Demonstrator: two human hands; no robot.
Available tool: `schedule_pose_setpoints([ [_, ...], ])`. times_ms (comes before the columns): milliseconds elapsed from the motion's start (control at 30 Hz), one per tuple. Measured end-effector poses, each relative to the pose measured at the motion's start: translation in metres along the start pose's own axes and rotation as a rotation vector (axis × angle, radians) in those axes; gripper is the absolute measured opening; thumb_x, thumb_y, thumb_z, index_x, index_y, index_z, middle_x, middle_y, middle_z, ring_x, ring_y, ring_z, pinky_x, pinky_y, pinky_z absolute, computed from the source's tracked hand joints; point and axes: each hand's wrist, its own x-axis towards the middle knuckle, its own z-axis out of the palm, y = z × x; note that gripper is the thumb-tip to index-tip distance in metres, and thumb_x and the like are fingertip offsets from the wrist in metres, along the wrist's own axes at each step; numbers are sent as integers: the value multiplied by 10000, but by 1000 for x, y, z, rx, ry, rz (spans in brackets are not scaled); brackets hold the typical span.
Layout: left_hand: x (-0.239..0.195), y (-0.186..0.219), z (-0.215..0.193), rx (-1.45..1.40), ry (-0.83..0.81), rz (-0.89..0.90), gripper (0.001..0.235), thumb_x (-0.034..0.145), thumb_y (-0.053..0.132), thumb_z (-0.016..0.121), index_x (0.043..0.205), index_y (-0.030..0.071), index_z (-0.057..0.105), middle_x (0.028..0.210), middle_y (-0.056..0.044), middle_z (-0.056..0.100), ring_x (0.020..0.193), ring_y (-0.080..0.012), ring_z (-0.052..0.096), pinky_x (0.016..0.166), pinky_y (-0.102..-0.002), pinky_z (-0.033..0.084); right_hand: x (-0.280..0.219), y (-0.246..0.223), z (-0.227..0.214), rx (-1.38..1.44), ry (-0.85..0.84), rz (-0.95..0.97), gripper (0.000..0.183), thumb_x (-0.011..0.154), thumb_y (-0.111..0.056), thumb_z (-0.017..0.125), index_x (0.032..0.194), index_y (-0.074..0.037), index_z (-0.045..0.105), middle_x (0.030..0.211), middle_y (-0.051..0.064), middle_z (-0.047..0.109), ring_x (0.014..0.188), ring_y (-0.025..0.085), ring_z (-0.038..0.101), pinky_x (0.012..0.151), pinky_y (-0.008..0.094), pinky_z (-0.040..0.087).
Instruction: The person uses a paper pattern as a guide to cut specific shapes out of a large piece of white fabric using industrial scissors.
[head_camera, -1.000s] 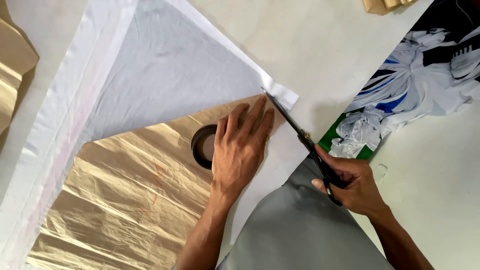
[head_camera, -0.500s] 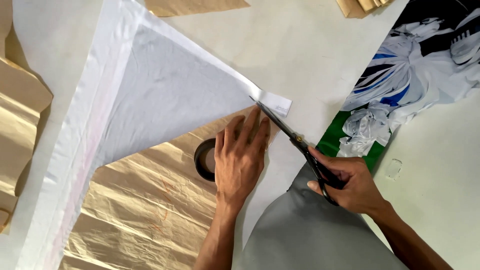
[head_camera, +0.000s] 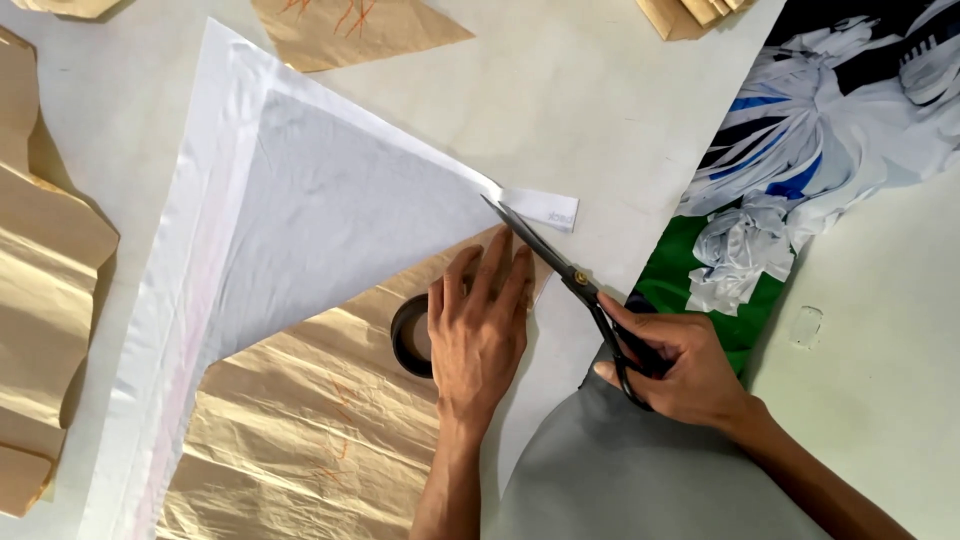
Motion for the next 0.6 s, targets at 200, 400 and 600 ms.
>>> schedule_pose_setpoints([
  [200,1,1,-2,20,-5,16,253,986,202,665,1229,172,732,1374,-57,658,1244,-303,576,910,-395,488,11,-5,4,-94,10,-56,611,745,-51,835,1331,-68,664,536,108,687,385,109,611,324,239,432],
  [400,0,-1,1,49,2,27,260,989,203,658,1240,190,723,1388,-37,651,1240,-281,572,903,-379,487,8,2,3,-135,23,-42,584,773,-54,829,1335,-63,667,551,110,701,415,115,616,332,253,423],
  [600,-1,1,3,56,12,14,254,990,222,656,1233,202,726,1387,-28,652,1243,-273,571,906,-378,486,16,-4,2,-98,16,-43,621,738,-122,860,1330,-93,675,509,78,662,370,121,581,331,239,406],
])
